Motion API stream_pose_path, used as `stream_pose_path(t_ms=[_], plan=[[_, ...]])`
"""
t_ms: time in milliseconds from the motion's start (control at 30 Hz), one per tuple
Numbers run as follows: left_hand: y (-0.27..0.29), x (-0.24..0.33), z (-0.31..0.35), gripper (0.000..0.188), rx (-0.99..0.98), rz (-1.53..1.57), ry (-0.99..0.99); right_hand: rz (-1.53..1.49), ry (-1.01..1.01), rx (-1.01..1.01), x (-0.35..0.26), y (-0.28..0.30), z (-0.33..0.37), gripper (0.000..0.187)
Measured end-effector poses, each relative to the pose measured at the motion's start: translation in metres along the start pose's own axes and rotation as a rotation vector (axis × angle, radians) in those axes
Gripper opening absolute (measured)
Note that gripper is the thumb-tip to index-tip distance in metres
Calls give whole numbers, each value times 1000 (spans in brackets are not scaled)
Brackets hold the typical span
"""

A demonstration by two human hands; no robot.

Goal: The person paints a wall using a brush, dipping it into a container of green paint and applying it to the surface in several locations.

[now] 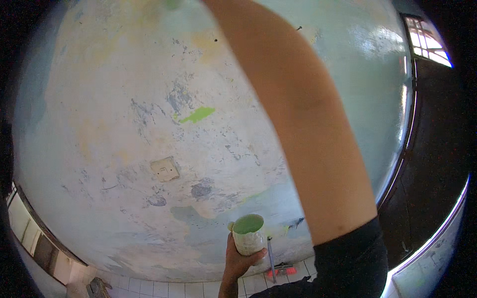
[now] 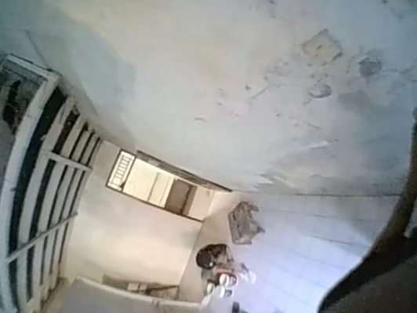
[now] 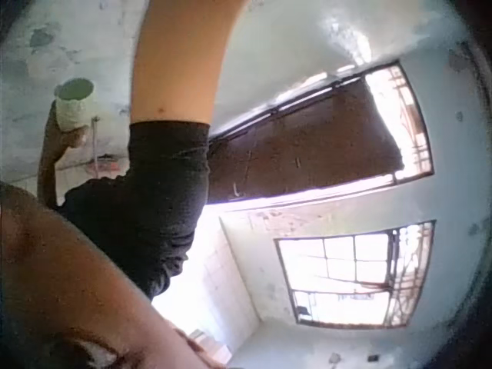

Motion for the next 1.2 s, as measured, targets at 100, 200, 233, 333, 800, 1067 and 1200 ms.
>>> stream_pose_path(t_ms=[100, 200, 233, 333, 800, 1067, 1200], plan=[[-6, 8, -4, 82, -40, -25, -16, 133, -266, 79, 132, 71, -16, 45], [3, 5, -11, 83, -3, 36, 49, 400, -244, -92, 167, 115, -1, 40], [6, 6, -7, 83, 25, 18, 49, 384, -258, -94, 162, 128, -1, 40], [8, 6, 2, 83, 69, 32, 64, 318, -212, -159, 143, 135, -2, 39], [13, -6, 2, 87, 67, -99, -49, -481, -54, -49, -133, 10, 2, 26], [-38, -4, -16, 88, -65, -70, -56, -507, -544, -20, 169, 129, 33, 33], [-61, -8, -23, 88, -68, -36, -29, -484, -587, 145, 242, 197, 62, 28]])
Point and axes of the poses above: each hand's wrist, its own z-axis away from the middle knuckle, its own y-axis out of the back of the hand, x = y × z, the point moved 1 cm from there along -z, towards the middle knuckle, and after that the axes turned 7 degrees about y, right-handed, at the moved point
